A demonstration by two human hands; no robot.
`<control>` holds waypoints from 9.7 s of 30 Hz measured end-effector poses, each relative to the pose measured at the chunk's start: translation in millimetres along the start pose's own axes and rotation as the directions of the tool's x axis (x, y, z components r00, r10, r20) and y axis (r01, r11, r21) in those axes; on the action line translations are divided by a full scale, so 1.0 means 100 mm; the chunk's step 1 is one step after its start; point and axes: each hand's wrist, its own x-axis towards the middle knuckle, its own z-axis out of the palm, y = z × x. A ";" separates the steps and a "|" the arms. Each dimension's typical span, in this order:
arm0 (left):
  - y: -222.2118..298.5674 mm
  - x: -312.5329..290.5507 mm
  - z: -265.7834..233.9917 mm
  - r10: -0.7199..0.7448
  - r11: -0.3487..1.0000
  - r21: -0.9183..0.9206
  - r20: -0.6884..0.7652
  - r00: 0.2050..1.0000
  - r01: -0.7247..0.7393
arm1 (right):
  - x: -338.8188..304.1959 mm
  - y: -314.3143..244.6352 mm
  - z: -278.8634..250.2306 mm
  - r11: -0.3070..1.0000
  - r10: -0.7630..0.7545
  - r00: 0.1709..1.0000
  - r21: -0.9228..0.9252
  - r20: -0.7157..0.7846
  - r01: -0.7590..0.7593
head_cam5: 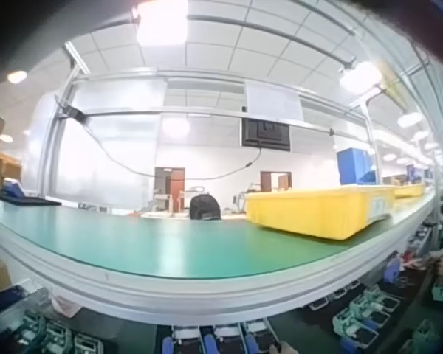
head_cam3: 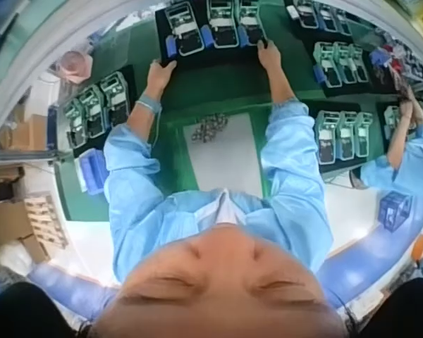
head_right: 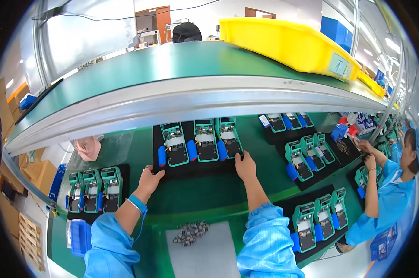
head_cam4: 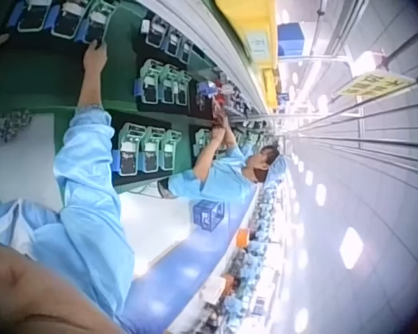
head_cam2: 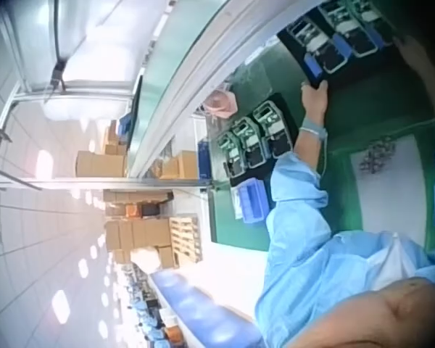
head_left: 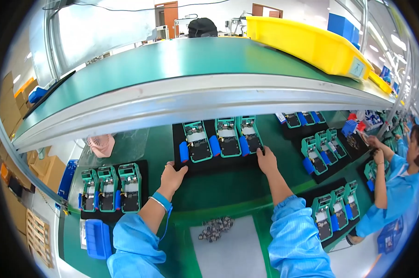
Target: The person assembles internal components into electronic device housings by hand, taking PCBs, batteries, and screws from plastic bins and inserting them into the housings.
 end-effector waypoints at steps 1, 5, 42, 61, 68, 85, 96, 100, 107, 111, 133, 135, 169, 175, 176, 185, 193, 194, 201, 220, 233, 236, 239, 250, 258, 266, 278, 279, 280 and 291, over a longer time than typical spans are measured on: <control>-0.04 -0.14 -0.04 -0.013 1.000 -0.023 0.046 0.999 0.014 | -0.14 0.01 -0.04 1.000 0.009 1.000 0.010 0.000 -0.009; -0.35 -0.65 -0.13 0.007 0.992 -0.124 0.117 0.993 0.008 | -0.67 0.05 -0.28 0.999 0.021 1.000 0.039 -0.013 -0.020; -0.03 -1.55 -0.16 0.777 0.575 0.320 0.073 0.625 -0.753 | -3.00 -1.20 -0.10 0.298 -0.494 0.452 -0.343 0.743 0.891; -0.08 -1.48 -0.14 0.787 0.599 0.252 -0.007 0.617 -0.760 | -1.41 -1.63 0.14 -0.018 -0.937 0.128 -0.410 0.325 0.912; -0.08 -1.47 -0.11 0.797 0.589 0.276 -0.048 0.602 -0.759 | -1.46 -1.71 0.12 -0.120 -0.889 0.111 -0.461 0.444 0.879; -0.09 -1.47 -0.11 0.799 0.588 0.281 -0.051 0.600 -0.759 | -1.50 -1.71 0.13 -0.127 -0.898 0.103 -0.474 0.429 0.871; -0.10 -1.48 -0.12 0.794 0.594 0.283 -0.056 0.606 -0.753 | -1.51 -1.72 0.12 -0.136 -0.891 0.096 -0.462 0.444 0.876; -0.10 -1.48 -0.11 0.794 0.596 0.268 -0.062 0.604 -0.757 | -1.52 -1.73 0.12 -0.133 -0.897 0.091 -0.462 0.431 0.877; -0.12 -1.48 -0.09 0.799 0.595 0.254 -0.089 0.594 -0.762 | -1.52 -1.72 0.12 -0.138 -0.897 0.083 -0.452 0.435 0.881; -0.10 -1.48 -0.11 0.800 0.594 0.249 -0.078 0.595 -0.765 | -1.54 -1.75 0.13 -0.140 -0.889 0.112 -0.496 0.445 0.857; -0.10 -1.49 -0.13 0.807 0.574 0.304 -0.049 0.589 -0.761 | -1.37 -1.85 0.11 -0.051 -0.876 0.120 -0.338 0.466 0.940; -0.09 -1.50 -0.13 0.808 0.567 0.310 -0.031 0.588 -0.763 | -1.43 -1.88 0.07 -0.004 -0.848 0.213 -0.409 0.485 0.913; 0.75 -1.40 0.29 0.879 0.336 0.271 0.254 0.404 -0.902 | -2.62 -0.32 -0.68 0.426 -0.771 0.414 -0.091 0.484 0.900; 0.73 -1.27 0.31 0.853 0.255 0.350 0.357 0.381 -0.901 | -2.64 -0.54 -0.59 0.313 -0.623 0.383 -0.231 0.682 0.921; 0.72 -1.25 0.27 0.852 0.253 0.352 0.360 0.380 -0.901 | -2.66 -0.59 -0.56 0.315 -0.625 0.383 -0.229 0.680 0.921; 0.59 -1.23 0.16 0.838 0.357 0.342 0.294 0.460 -0.869 | -2.03 -0.94 -0.91 0.446 -0.635 0.391 -0.096 0.666 0.890; 0.66 -1.24 0.23 0.834 0.392 0.307 0.279 0.476 -0.867 | -1.13 -0.96 -0.52 0.347 -0.903 0.400 -0.286 0.154 0.893; 0.67 -1.23 0.25 0.843 0.393 0.294 0.262 0.469 -0.871 | -1.08 -0.94 -0.49 0.339 -0.906 0.393 -0.288 0.157 0.896; 0.65 -1.25 0.22 0.834 0.419 0.287 0.255 0.490 -0.862 | -0.99 -0.93 -0.38 0.213 -0.934 0.304 -0.392 0.186 0.895; 0.64 -1.24 0.24 0.830 0.409 0.290 0.276 0.485 -0.865 | -0.94 -1.15 -0.48 0.156 -0.887 0.353 -0.526 0.298 0.836; 0.59 -1.22 0.26 0.853 0.392 0.295 0.238 0.465 -0.871 | -2.28 -0.68 -0.71 0.734 -0.678 0.722 0.085 0.138 0.674; 0.63 -1.22 0.31 0.871 0.376 0.281 0.219 0.440 -0.883 | -2.62 -0.40 -0.67 0.759 -0.648 0.733 0.090 0.206 0.645; 0.58 -1.22 0.33 0.869 0.391 0.275 0.205 0.451 -0.878 | -2.71 -0.29 -0.53 0.750 -0.629 0.729 -0.035 0.272 0.660; 0.61 -1.24 0.32 0.856 0.398 0.272 0.232 0.461 -0.876 | -2.60 -0.18 -0.58 0.613 -0.740 0.602 -0.066 0.298 0.787; 0.70 -1.25 0.29 0.829 0.408 0.286 0.282 0.483 -0.867 | -2.36 0.02 -0.96 0.610 -0.739 0.612 -0.105 0.282 0.785; 1.18 -1.36 0.52 0.886 0.335 0.157 0.284 0.368 -0.929 | -2.56 -0.14 -0.87 0.653 -0.625 0.654 -0.173 0.426 0.737; 1.46 -1.43 1.23 0.772 0.259 0.305 0.504 0.386 -0.916 | -2.50 -0.45 -0.79 0.434 -0.433 0.525 -0.341 0.733 0.834; 1.47 -1.41 1.14 0.771 0.261 0.299 0.507 0.384 -0.918 | -2.44 -0.43 -0.86 0.493 -0.424 0.502 -0.273 0.754 0.826; 1.45 -1.38 1.13 0.781 0.265 0.286 0.496 0.379 -0.921 | -2.33 -0.39 -0.95 0.552 -0.408 0.484 -0.212 0.774 0.806; 1.30 -1.31 0.96 0.867 0.265 0.196 0.379 0.322 -0.944 | -0.91 -0.28 -1.30 0.490 -0.858 0.513 -0.240 0.038 0.838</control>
